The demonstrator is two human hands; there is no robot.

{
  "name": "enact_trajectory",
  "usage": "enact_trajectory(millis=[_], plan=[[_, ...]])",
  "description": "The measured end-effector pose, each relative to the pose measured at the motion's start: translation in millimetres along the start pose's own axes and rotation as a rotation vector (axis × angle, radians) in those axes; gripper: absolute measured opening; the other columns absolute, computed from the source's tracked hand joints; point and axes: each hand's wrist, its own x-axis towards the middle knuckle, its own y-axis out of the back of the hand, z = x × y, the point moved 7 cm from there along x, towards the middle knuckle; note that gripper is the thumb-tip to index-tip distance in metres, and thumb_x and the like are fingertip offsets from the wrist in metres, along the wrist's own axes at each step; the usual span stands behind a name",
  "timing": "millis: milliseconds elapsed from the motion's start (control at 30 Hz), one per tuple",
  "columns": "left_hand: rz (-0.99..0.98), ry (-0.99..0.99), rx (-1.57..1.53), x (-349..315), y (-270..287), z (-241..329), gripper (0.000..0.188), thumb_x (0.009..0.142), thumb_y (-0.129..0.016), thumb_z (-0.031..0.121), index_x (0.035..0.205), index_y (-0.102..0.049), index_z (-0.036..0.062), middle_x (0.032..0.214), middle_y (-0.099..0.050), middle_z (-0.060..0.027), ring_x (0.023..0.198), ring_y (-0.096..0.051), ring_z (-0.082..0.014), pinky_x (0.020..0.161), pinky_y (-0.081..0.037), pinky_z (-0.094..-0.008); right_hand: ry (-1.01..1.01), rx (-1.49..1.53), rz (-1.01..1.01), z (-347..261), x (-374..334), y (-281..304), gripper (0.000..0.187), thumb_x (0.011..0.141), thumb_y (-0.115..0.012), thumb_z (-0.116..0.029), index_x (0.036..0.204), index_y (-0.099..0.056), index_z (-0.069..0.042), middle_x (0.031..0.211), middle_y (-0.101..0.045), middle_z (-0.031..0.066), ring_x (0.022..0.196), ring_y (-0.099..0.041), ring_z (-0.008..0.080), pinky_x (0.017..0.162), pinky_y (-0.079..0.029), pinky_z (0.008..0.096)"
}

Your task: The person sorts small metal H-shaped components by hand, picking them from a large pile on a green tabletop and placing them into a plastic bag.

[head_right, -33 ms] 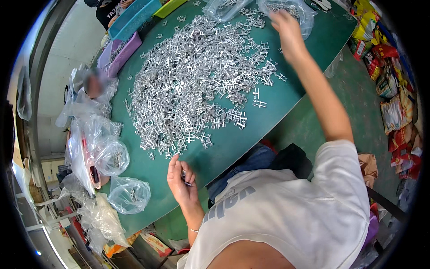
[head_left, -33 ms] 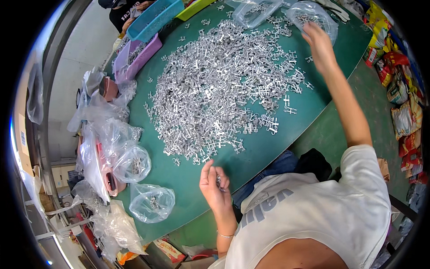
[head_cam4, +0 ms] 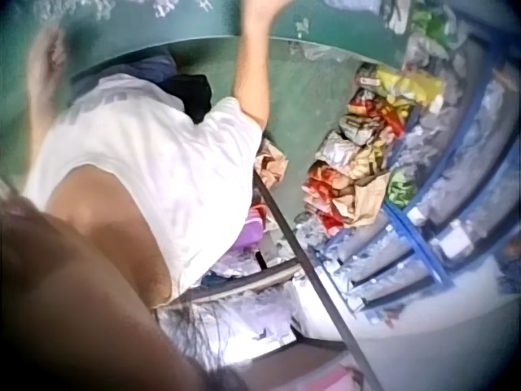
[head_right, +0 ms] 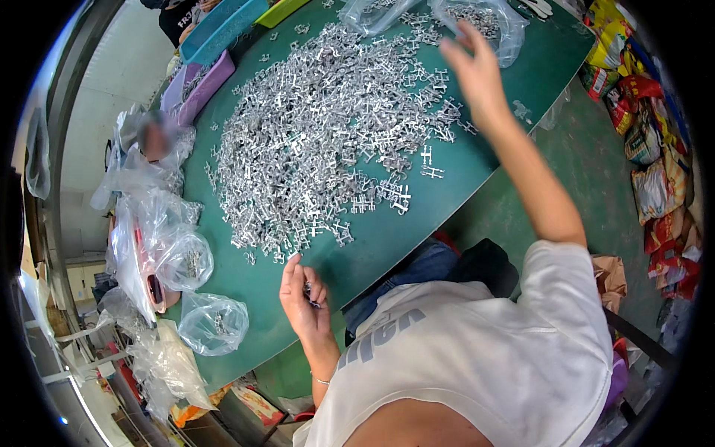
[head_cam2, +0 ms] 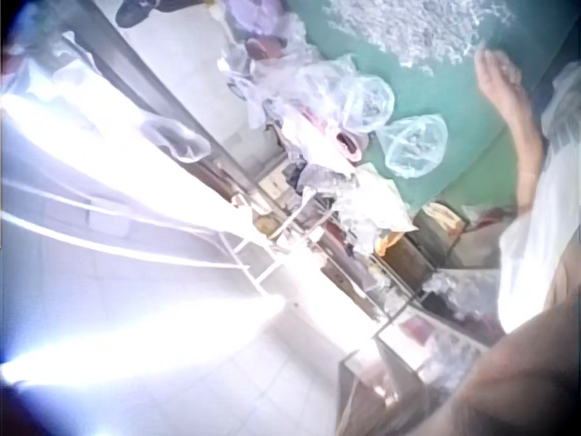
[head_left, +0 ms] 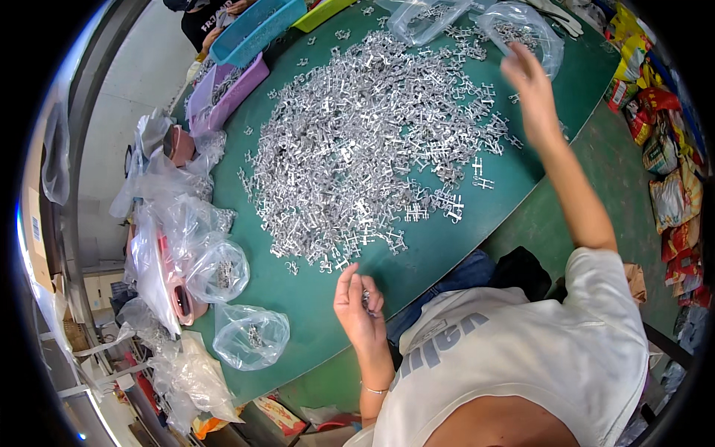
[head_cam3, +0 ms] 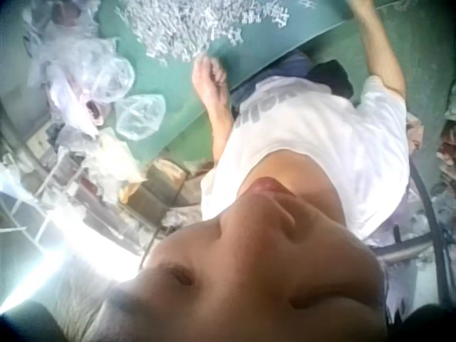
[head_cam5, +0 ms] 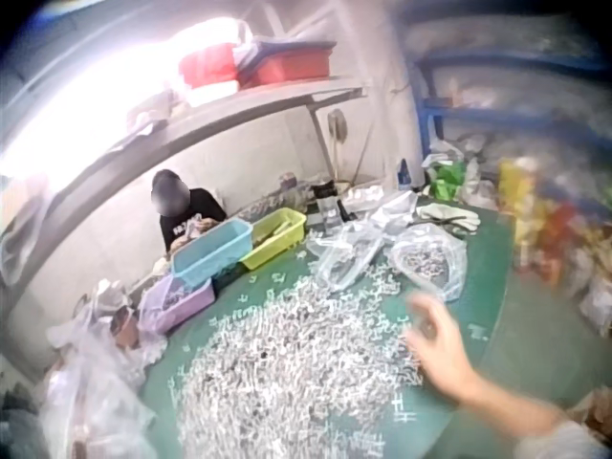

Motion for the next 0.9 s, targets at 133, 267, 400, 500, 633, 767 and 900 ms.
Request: enact_trajectory(millis=[133, 267, 400, 500, 633, 767, 900], plan=[[-0.05, 0.11, 0.002, 2, -7, -16, 0.018, 0.091, -0.043, 0.009, 0.106, -0.05, 0.0005, 0.059, -0.042, -0.0032, 0.042, -0.029, -0.0052, 0.038, -0.023, -0.0183, 0.566, -0.335, -0.746, -56, -128, -49, 0.018, 0.072, -0.065, -0.011, 0.088, -0.059, -0.005, 0.084, -0.056, 0.0063, 0.086, -0.05, 0.0231, 0.076, -0.036, 0.0333], [-0.073, 0.26, -0.15, 4, -8, -35, 0.022, 0.091, -0.045, 0.014, 0.108, -0.049, 0.0005, 0.061, -0.043, -0.0031, 0.043, -0.03, -0.0056, 0.038, -0.025, -0.0177, 0.522, -0.645, -0.611, -42, -161, -70, 0.022, 0.067, -0.068, -0.013, 0.085, -0.06, -0.004, 0.082, -0.052, 0.0056, 0.08, -0.048, 0.0221, 0.069, -0.035, 0.0341], [-0.064, 0.43, -0.477, 2, -8, -43, 0.033, 0.092, -0.042, 0.02, 0.118, -0.043, -0.0009, 0.096, -0.043, -0.0095, 0.082, -0.037, -0.0147, 0.066, -0.032, -0.0269, 0.516, -0.61, -0.613, -34, -164, -72, 0.021, 0.067, -0.068, -0.012, 0.083, -0.059, -0.003, 0.083, -0.052, 0.006, 0.081, -0.048, 0.0233, 0.069, -0.035, 0.0337], [-0.209, 0.457, -0.741, -1, -11, -37, 0.048, 0.092, -0.034, 0.024, 0.132, -0.028, -0.0022, 0.142, -0.02, -0.0177, 0.133, -0.016, -0.0267, 0.107, -0.015, -0.0444, 0.533, -0.526, -0.546, -34, -161, -68, 0.014, 0.07, -0.065, -0.006, 0.082, -0.059, -0.002, 0.082, -0.055, 0.008, 0.077, -0.051, 0.0246, 0.067, -0.037, 0.0344], [-0.252, 0.432, -0.856, -1, -15, -30, 0.05, 0.092, -0.034, 0.025, 0.133, -0.024, -0.0014, 0.141, -0.021, -0.0184, 0.132, -0.018, -0.0292, 0.107, -0.016, -0.0467, 0.553, -0.467, -0.441, -35, -156, -64, 0.011, 0.071, -0.062, -0.001, 0.081, -0.059, -0.001, 0.078, -0.057, 0.0092, 0.073, -0.053, 0.0257, 0.064, -0.039, 0.034], [-0.171, 0.453, -0.959, -1, -1, -37, 0.049, 0.093, -0.029, 0.027, 0.133, -0.025, -0.0015, 0.141, -0.021, -0.0182, 0.132, -0.018, -0.0298, 0.107, -0.015, -0.0469, 0.535, -0.549, -0.439, -52, -159, -75, 0.015, 0.071, -0.063, -0.002, 0.085, -0.058, -0.001, 0.084, -0.056, 0.0083, 0.076, -0.051, 0.0257, 0.067, -0.038, 0.0344], [-0.203, 0.382, -0.854, -3, -1, -30, 0.054, 0.093, -0.029, 0.032, 0.134, -0.022, -0.0031, 0.141, -0.019, -0.0197, 0.132, -0.015, -0.031, 0.108, -0.014, -0.0468, 0.564, -0.478, -0.624, -51, -181, -94, 0.02, 0.07, -0.065, -0.008, 0.088, -0.058, -0.003, 0.092, -0.053, 0.0081, 0.084, -0.048, 0.0247, 0.069, -0.035, 0.0343]])
